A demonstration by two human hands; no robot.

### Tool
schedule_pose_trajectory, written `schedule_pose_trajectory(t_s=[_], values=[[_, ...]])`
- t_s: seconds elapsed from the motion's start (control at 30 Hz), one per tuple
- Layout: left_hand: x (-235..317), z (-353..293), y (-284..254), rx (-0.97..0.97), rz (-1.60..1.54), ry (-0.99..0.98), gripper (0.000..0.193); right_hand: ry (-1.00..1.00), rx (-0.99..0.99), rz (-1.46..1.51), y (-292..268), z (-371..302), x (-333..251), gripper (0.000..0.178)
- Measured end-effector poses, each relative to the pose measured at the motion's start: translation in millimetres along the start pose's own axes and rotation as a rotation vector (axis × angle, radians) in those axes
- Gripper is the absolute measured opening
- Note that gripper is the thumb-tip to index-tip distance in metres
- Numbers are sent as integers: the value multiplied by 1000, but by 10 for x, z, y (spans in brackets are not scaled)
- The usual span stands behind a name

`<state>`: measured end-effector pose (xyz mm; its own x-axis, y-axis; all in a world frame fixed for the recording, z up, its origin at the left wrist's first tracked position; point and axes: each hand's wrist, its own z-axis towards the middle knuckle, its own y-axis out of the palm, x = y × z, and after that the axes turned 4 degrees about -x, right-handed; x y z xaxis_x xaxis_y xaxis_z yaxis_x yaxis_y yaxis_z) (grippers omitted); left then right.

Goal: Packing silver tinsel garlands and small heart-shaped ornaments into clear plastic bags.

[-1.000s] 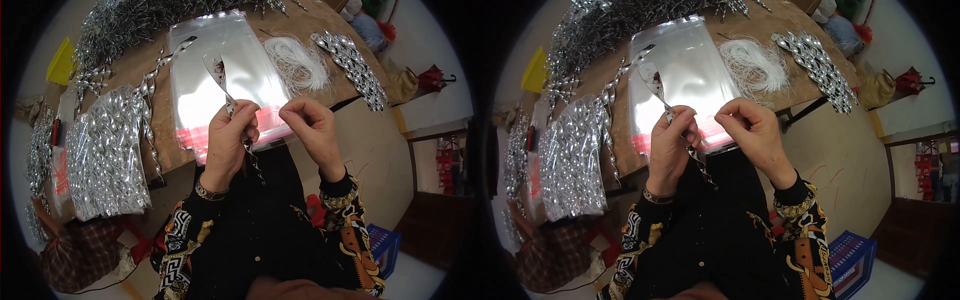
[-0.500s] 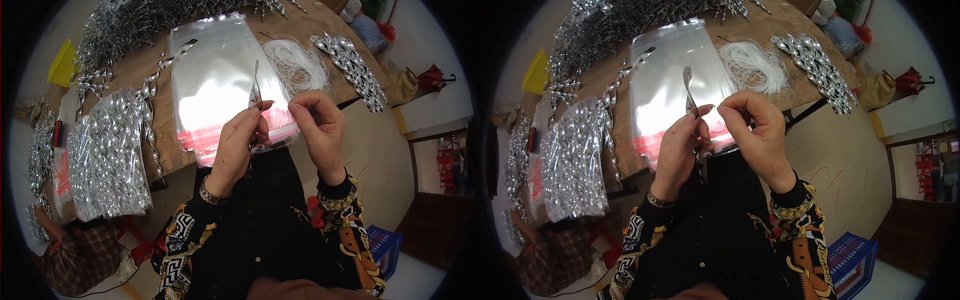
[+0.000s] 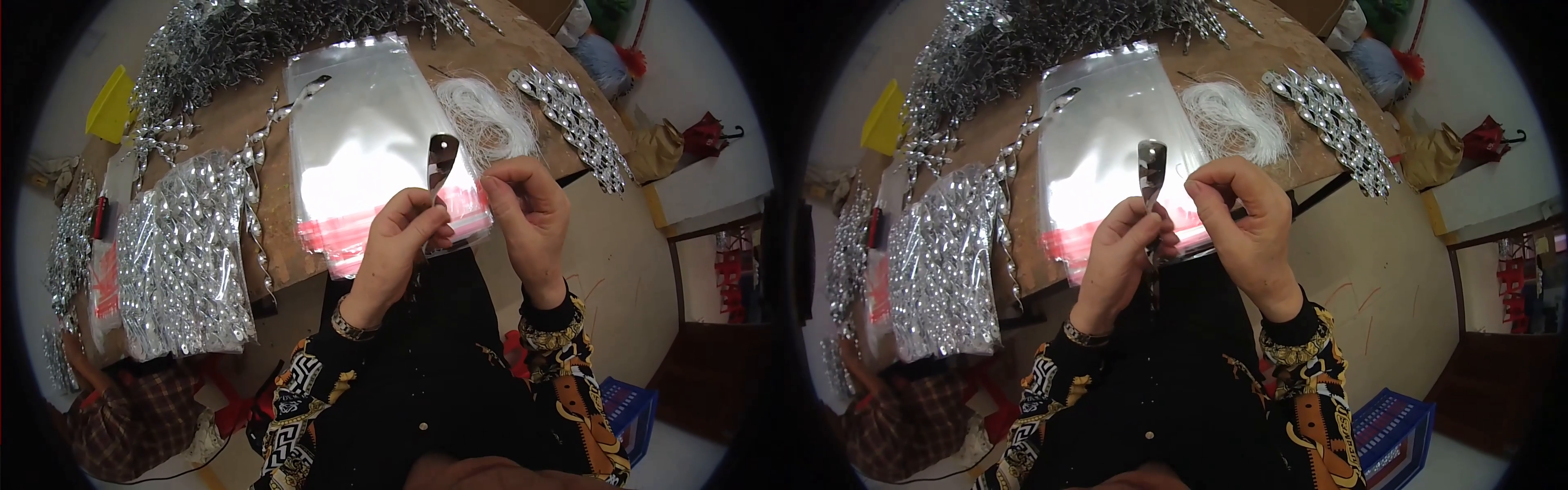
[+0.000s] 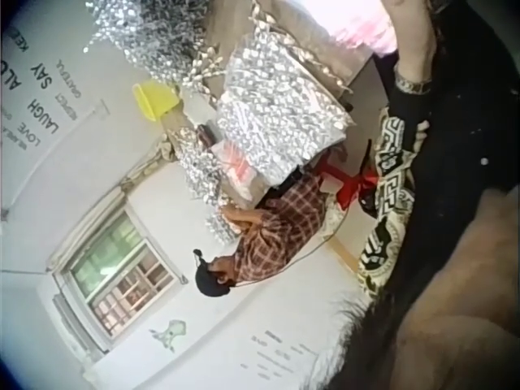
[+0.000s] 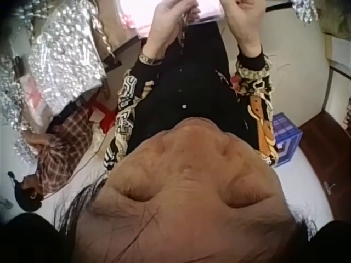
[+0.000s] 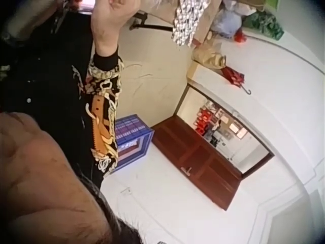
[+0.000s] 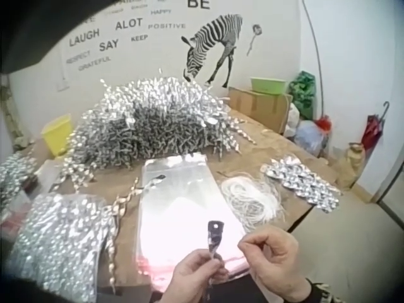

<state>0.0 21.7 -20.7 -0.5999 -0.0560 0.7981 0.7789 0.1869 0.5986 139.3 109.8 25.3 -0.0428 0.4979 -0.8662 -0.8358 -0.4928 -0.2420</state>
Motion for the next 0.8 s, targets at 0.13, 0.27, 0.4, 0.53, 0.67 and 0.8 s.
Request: schedule_pose_trajectory(t_s=[0.13, 0.27, 0.4, 0.53, 0.67, 0.8], values=[[-16, 22, -69, -40, 57, 18, 17, -4, -12, -39, 11, -2, -16, 3], [38, -4, -36, -61, 41, 53, 23, 19, -31, -59, 17, -20, -39, 2], [96, -23, -1, -55, 44, 88, 27, 16, -42, -67, 21, -22, -73, 2], [117, -44, 10, -43, 75, 100, 25, 15, -33, -80, 23, -24, -95, 2], [89, -40, -16, -33, 157, 122, 23, 31, -29, -35, 31, -19, -137, 3], [69, -44, -19, -66, 195, 146, 28, 17, -34, 3, 34, -26, -158, 3]])
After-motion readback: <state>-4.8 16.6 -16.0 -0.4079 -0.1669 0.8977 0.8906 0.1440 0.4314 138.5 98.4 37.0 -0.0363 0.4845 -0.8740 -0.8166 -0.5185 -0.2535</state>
